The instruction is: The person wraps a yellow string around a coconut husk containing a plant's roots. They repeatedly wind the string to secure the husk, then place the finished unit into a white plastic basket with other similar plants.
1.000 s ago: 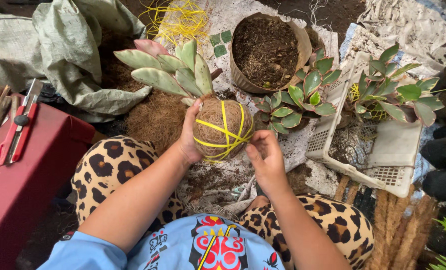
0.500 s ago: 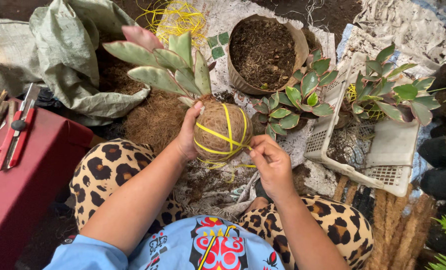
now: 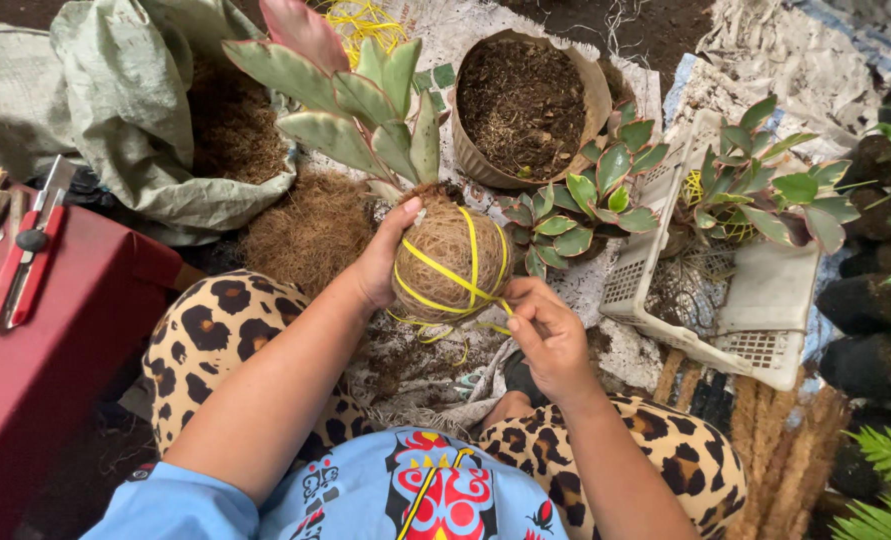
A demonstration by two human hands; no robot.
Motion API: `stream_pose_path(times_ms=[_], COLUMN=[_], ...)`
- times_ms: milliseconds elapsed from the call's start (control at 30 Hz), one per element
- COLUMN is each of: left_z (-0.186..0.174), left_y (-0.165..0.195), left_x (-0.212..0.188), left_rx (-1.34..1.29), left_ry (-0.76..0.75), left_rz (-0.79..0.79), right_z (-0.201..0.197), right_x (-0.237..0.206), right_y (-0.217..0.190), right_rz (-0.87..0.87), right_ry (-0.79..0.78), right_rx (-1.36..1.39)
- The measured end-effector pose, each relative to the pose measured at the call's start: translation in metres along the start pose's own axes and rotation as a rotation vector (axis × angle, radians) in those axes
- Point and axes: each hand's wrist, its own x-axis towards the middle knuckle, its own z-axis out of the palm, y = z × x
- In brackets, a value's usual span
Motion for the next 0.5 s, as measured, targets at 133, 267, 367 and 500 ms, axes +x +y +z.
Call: stream_pose_path(times_ms=[133, 267, 367, 500], left_z=[-0.001, -0.008, -0.010, -0.007], left_y=[-0.007, -0.013, -0.014, -0.011], left_x=[0.007, 0.009, 0.007, 0.003], left_rx=[0.026, 0.040, 0.037, 0.052], left_ry=[0.003, 0.009, 0.022, 0.042], left_rz=[0.027, 0.033, 0.029, 0.021], right_z=[-0.009, -0.009, -0.001, 0.013], right_x=[0.002, 0.005, 0.008, 0.010], right_y=[0.008, 0.016, 0.014, 0.001], right_rz=[-0.042, 0.311, 0.319, 0.190], right_ry=[0.068, 0.142, 0.115, 0.134], right_rx=[-0.228, 0.099, 0.082, 0.059])
